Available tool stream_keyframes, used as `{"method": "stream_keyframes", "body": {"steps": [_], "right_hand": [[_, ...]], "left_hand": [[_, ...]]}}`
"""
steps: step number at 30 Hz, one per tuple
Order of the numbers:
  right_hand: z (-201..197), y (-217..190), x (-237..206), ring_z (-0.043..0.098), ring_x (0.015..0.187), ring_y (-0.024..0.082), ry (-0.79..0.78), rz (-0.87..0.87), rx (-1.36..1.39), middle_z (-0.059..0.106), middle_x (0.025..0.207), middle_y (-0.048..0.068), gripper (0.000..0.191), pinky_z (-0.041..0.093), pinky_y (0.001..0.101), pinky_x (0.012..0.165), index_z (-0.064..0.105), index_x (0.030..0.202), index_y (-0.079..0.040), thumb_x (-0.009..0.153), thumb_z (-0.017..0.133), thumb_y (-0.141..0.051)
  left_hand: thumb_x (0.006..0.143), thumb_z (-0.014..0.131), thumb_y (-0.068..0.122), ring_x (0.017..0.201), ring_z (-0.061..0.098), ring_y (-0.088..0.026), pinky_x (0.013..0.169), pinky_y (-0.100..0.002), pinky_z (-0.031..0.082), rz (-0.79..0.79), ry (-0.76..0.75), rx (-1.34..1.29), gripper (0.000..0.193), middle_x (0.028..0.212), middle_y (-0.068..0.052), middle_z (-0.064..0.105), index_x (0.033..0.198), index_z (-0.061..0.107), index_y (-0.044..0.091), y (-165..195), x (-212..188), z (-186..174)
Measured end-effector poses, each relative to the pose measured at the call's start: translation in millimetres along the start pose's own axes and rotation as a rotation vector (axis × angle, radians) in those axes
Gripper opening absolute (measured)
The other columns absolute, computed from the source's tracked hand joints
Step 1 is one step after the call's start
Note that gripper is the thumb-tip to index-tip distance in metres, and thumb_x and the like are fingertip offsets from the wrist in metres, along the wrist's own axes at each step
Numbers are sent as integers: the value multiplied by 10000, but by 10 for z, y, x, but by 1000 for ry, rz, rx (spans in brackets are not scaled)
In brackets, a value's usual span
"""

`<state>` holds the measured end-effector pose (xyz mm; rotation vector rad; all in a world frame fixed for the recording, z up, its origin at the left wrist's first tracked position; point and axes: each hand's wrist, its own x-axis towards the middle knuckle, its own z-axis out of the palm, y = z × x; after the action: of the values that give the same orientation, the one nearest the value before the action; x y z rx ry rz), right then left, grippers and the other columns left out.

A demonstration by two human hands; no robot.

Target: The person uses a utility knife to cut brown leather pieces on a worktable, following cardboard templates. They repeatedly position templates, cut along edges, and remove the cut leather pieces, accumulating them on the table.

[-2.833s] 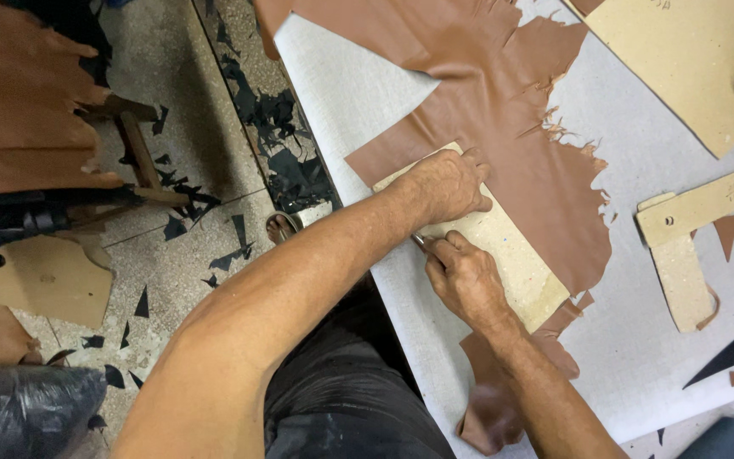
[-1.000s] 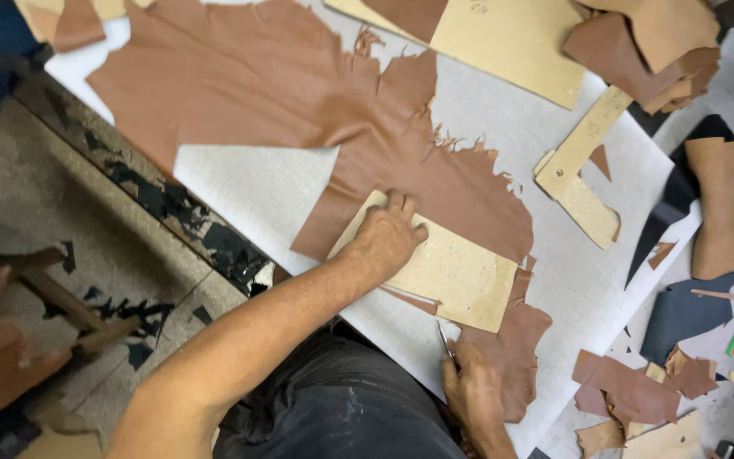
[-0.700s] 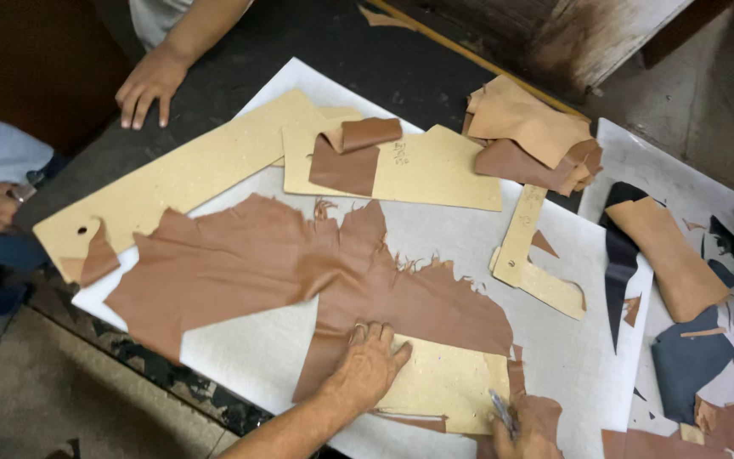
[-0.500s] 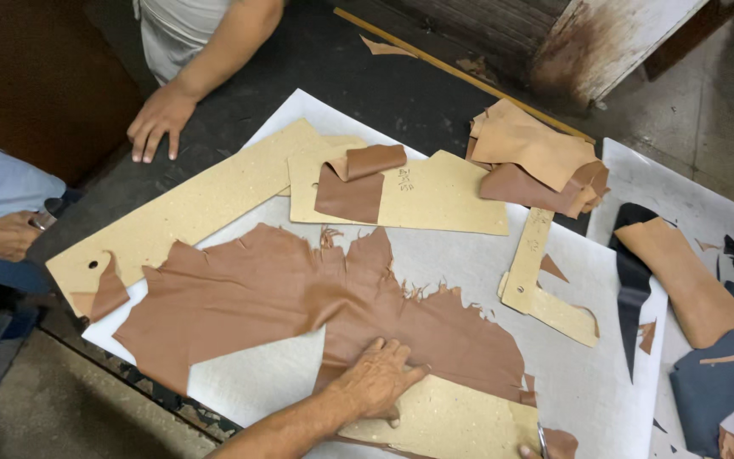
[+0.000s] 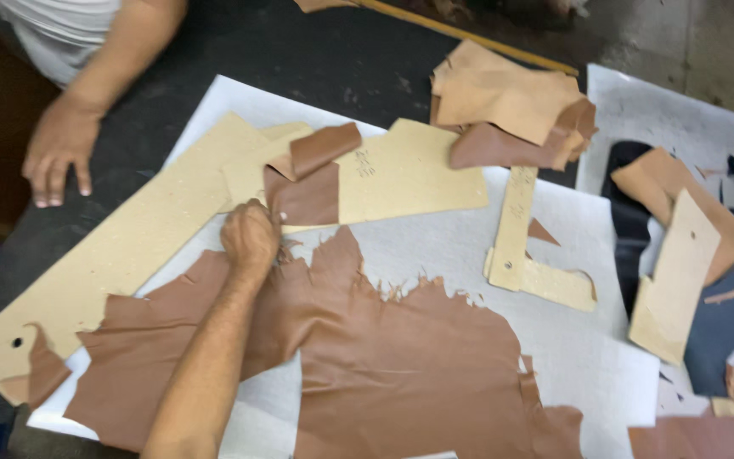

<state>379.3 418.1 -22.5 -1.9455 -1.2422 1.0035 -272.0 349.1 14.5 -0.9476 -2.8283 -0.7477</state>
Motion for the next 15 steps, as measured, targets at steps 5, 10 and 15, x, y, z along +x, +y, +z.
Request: {"method": "stream_keyframes", "body": {"steps": [5,10,15], "right_hand": [[-190,-104,-782,659,979,194,-79,-201,-44,738,1112,171,253,525,269,844,680,1238,68,996,642,3],[-113,-875,-1233,708,1147,261,-217,-644,-169,693,1273,200,265,619,309,888,688,1216,16,968,637,-65],[341,-1512,-1822,628,1234,377,-461,-1127,-2,554,1396,287,633,606,387,941,551,1317,33,790,814,-199]], "left_hand": [[817,762,223,830,708,-440,798,-533,555,42,-121,-111,215,872,-251,727,871,743,15,36,15,-42],[939,686,92,715,647,-144,627,-305,549,14,-208,-651,158,835,-75,647,922,552,11,398,-564,-693],[900,696,109,702,647,-59,552,-238,499,122,-728,-973,331,801,11,736,1225,645,78,1197,-2301,-1268]]}}
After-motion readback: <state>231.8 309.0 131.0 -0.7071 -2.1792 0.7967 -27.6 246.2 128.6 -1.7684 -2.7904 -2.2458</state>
